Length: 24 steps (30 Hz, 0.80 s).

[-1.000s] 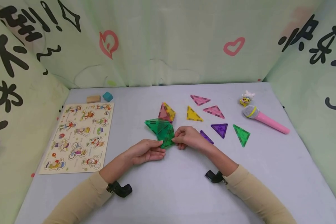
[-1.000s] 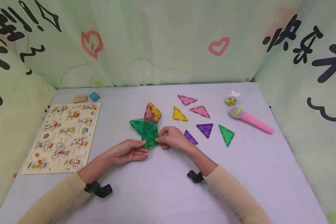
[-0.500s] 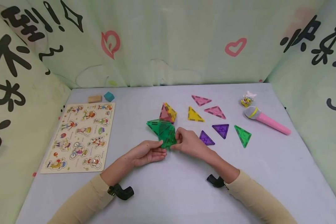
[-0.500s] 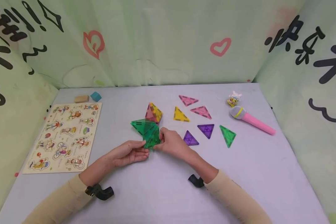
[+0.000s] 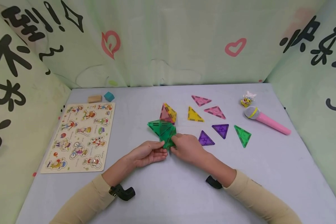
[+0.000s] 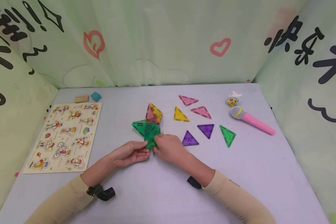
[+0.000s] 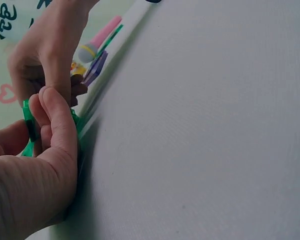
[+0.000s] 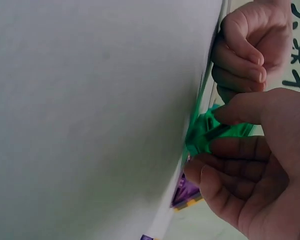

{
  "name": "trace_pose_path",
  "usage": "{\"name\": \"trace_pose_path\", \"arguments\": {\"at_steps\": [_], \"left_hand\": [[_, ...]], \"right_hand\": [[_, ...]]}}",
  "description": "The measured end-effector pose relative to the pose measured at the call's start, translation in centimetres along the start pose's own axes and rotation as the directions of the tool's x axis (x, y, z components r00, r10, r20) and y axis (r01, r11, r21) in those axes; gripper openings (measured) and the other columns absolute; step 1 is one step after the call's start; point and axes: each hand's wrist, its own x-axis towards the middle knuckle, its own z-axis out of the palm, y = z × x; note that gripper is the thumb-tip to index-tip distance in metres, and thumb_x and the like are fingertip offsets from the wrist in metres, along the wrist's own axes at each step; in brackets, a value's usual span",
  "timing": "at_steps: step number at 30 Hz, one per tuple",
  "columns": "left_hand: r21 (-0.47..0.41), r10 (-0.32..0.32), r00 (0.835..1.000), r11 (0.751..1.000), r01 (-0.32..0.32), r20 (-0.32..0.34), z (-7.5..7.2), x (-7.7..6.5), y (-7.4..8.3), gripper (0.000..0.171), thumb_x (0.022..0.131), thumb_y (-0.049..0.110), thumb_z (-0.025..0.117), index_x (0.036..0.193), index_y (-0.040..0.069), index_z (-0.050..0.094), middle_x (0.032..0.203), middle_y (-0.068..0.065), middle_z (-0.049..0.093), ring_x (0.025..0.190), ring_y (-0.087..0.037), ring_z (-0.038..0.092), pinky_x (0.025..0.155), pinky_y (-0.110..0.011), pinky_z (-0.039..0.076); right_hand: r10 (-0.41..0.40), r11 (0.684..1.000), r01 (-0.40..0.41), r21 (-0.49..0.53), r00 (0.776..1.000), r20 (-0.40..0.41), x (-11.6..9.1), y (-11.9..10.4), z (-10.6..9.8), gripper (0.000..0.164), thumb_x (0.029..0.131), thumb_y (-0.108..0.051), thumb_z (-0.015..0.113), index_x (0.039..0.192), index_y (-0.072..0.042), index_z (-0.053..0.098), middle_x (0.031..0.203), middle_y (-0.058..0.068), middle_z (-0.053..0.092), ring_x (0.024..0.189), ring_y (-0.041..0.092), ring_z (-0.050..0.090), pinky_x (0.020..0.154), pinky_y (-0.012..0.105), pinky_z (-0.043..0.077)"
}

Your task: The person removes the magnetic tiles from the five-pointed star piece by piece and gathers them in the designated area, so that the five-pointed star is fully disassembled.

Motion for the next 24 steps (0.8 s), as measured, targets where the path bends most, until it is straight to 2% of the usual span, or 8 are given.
{"name": "trace_pose_path", "arguments": {"at_steps": [4, 8, 11, 14, 19, 22, 24], "left_hand": [[0.005, 0.011, 1.000, 1.000, -0.011, 0.007, -0.1, 0.0, -0.1, 0.022, 0.107, 0.022, 0.046, 0.100, 0.007, 0.060, 0.087, -0.002, 0.068, 0.083, -0.009, 0.070, 0.079, -0.022, 0.059], [0.004, 0.031, 0.999, 1.000, -0.031, 0.009, -0.1, 0.0, -0.3, 0.021, 0.107, 0.021, 0.046, 0.100, 0.007, 0.060, 0.087, -0.002, 0.067, 0.082, -0.009, 0.070, 0.078, -0.021, 0.059], [-0.005, 0.044, 0.999, 0.999, -0.045, -0.005, -0.1, 0.0, -0.4, 0.020, 0.106, 0.020, 0.046, 0.102, 0.007, 0.060, 0.087, -0.001, 0.067, 0.082, -0.009, 0.070, 0.078, -0.021, 0.059], [-0.003, 0.053, 0.998, 0.999, -0.053, -0.031, -0.2, -0.1, -0.3, 0.019, 0.106, 0.021, 0.048, 0.105, 0.005, 0.059, 0.088, -0.001, 0.067, 0.083, -0.009, 0.069, 0.078, -0.021, 0.059], [0.006, 0.058, 0.997, 0.998, -0.058, -0.047, -0.4, -0.3, -0.2, 0.020, 0.105, 0.022, 0.050, 0.108, 0.004, 0.058, 0.090, -0.002, 0.066, 0.085, -0.009, 0.069, 0.080, -0.022, 0.059], [-0.004, 0.057, 0.998, 0.998, -0.057, -0.042, -0.4, -0.3, -0.3, 0.020, 0.105, 0.021, 0.049, 0.108, 0.003, 0.057, 0.090, -0.002, 0.066, 0.085, -0.009, 0.069, 0.080, -0.021, 0.059], [-0.011, 0.061, 0.997, 0.998, -0.061, -0.037, -0.4, -0.3, -0.3, 0.020, 0.105, 0.021, 0.049, 0.109, 0.003, 0.057, 0.090, -0.002, 0.066, 0.085, -0.009, 0.069, 0.079, -0.021, 0.058]], "right_hand": [[-0.071, 0.992, 0.067, -0.106, 0.997, -0.034, 0.0, -0.3, 0.1, 0.016, 0.088, -0.022, 0.071, 0.079, -0.011, 0.063, 0.067, -0.003, 0.055, 0.054, 0.008, 0.044, 0.047, 0.021, 0.035], [-0.122, 0.981, 0.109, -0.161, 0.990, -0.069, -0.1, -0.5, 0.4, 0.016, 0.087, -0.020, 0.070, 0.078, -0.010, 0.063, 0.067, 0.000, 0.057, 0.054, 0.011, 0.049, 0.045, 0.023, 0.039], [-0.144, 0.974, 0.118, -0.192, 0.982, -0.125, -0.2, -0.6, 0.2, 0.015, 0.086, -0.017, 0.071, 0.077, -0.009, 0.062, 0.068, 0.001, 0.058, 0.055, 0.012, 0.052, 0.046, 0.023, 0.043], [-0.138, 0.974, 0.100, -0.205, 0.974, -0.181, -0.3, -0.5, -0.2, 0.015, 0.086, -0.016, 0.072, 0.077, -0.009, 0.062, 0.067, 0.001, 0.056, 0.054, 0.011, 0.049, 0.046, 0.022, 0.041], [-0.120, 0.985, 0.077, -0.156, 0.949, -0.291, -0.3, 0.9, -0.9, 0.014, 0.086, -0.010, 0.071, 0.076, -0.008, 0.061, 0.065, 0.000, 0.052, 0.054, 0.011, 0.043, 0.047, 0.020, 0.036], [-0.100, 0.993, 0.073, -0.089, 0.928, -0.359, -0.2, 2.1, -1.5, 0.011, 0.086, -0.006, 0.067, 0.077, -0.008, 0.061, 0.065, 0.002, 0.055, 0.055, 0.012, 0.044, 0.048, 0.022, 0.038], [-0.070, 0.998, 0.061, -0.034, 0.922, -0.381, 0.0, 3.0, -2.0, 0.008, 0.086, -0.005, 0.065, 0.080, -0.008, 0.061, 0.068, 0.003, 0.058, 0.056, 0.013, 0.045, 0.049, 0.022, 0.039]]}}
